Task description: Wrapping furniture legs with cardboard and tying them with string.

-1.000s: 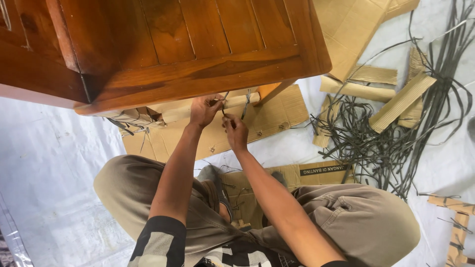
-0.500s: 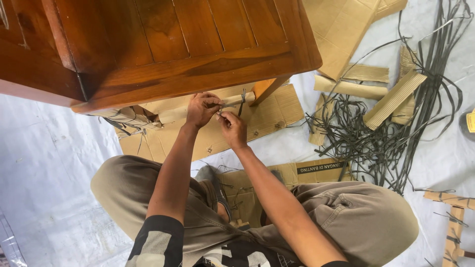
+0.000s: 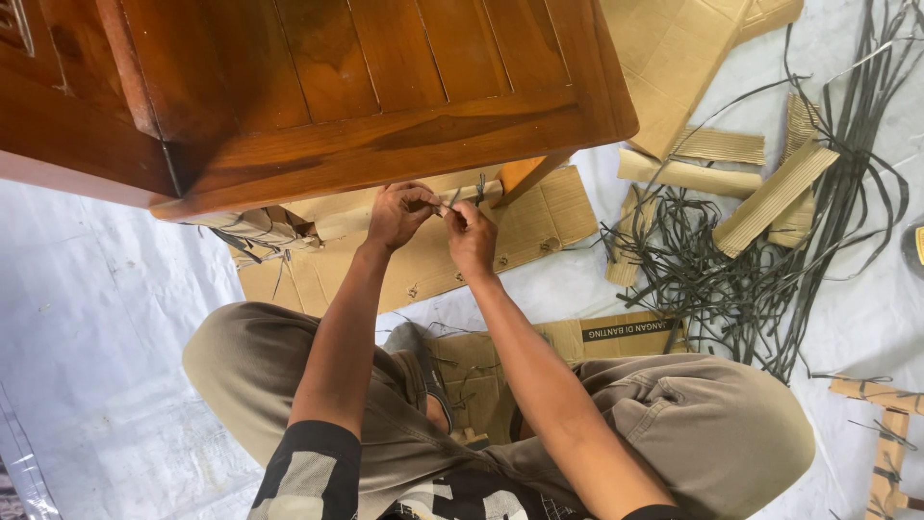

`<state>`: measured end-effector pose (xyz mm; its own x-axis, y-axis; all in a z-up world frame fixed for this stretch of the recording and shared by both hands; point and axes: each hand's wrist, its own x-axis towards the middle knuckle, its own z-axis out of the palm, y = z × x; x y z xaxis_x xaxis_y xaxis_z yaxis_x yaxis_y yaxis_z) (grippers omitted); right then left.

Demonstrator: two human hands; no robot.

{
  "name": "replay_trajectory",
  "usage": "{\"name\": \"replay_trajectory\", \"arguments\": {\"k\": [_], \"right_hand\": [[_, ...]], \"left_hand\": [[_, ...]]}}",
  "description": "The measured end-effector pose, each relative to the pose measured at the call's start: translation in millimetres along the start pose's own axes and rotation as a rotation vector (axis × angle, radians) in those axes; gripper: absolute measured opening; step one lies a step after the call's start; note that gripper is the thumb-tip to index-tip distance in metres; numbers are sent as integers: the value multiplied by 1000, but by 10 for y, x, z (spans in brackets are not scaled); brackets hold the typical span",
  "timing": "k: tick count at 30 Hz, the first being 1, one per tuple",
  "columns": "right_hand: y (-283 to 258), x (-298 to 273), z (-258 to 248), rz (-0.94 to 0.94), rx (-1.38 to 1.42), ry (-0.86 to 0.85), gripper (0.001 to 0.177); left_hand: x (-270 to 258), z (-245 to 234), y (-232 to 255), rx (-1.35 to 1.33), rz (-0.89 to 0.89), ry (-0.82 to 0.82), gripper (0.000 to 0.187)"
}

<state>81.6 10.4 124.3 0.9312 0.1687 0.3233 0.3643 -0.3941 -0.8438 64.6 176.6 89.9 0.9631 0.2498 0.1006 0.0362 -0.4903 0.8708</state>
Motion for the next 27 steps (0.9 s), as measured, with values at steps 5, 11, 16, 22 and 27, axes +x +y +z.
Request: {"name": "replay_trajectory", "arguments": {"k": [5, 11, 16, 22, 27], "right_hand": [[-140, 56, 7, 225, -33, -48, 16], [-94, 43, 8, 278, -44, -191, 5], [209, 17, 140, 486, 94, -325, 15], [184, 91, 79, 970, 798, -281, 13], [285, 124, 84, 1023, 927, -260, 8]], "left_hand": [[19, 27, -96, -20, 2, 27, 12], [3, -48, 61, -86, 5, 21, 13], [12, -5, 58, -114, -18, 14, 12], [14, -106, 120, -103, 0, -13, 8], [-11, -250, 286, -17, -45, -116, 11]]}}
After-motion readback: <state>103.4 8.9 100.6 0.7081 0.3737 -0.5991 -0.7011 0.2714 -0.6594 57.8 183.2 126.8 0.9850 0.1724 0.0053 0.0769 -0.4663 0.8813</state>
